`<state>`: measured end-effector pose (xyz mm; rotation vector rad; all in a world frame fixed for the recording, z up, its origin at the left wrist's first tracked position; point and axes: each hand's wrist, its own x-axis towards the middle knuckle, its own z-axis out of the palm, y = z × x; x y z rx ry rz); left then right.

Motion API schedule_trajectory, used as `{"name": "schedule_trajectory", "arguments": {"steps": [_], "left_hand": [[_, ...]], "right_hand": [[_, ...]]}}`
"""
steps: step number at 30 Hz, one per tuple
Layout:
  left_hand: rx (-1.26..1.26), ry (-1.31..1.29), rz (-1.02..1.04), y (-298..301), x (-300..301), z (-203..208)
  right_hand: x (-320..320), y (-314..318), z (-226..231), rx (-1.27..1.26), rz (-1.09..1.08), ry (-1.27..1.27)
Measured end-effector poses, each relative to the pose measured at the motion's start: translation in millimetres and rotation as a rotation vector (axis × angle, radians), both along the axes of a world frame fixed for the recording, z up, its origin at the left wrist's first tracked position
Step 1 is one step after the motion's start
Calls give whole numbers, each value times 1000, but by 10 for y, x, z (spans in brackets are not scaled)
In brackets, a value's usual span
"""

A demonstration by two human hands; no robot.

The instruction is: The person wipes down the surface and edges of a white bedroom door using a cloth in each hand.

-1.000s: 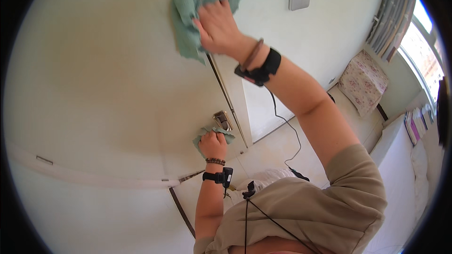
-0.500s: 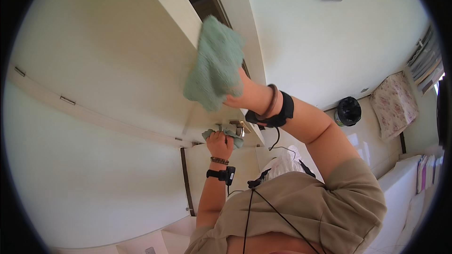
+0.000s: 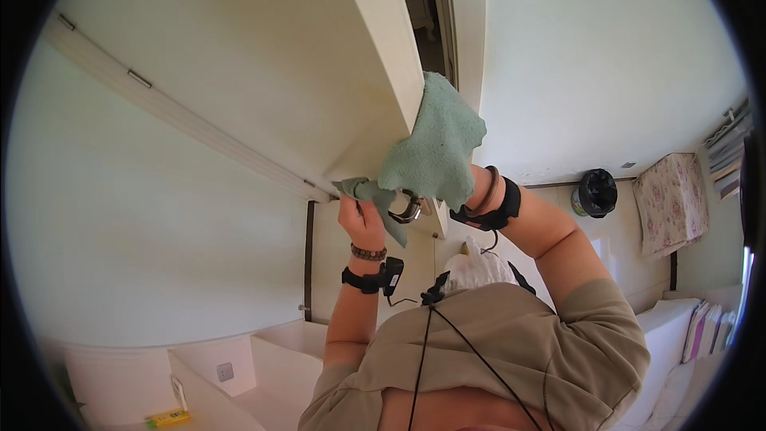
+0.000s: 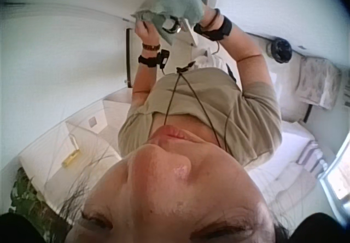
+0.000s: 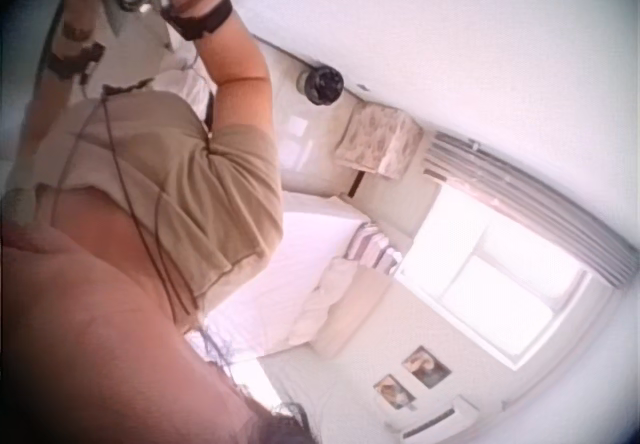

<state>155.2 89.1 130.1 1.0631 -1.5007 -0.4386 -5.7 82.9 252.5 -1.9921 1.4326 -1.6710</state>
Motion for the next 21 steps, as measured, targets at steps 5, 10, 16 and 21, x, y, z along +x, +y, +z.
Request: {"name": "schedule_trajectory", "arguments": {"steps": [5,10,16,21], "left_hand": [[-389,167,-60,-59,-577,1464],[-181,239,-158,-128,-1010,2359],[116,389,-427,-191,-1075,2681],[292,612,-468,-220,-1206,2738]], "right_hand": [[-114,130,362,96,-68,41],[-407,-52,653,-295,-23,53],[-475,23,594,-31,192,-278],[-569,-77,858,56,240,-333]]}}
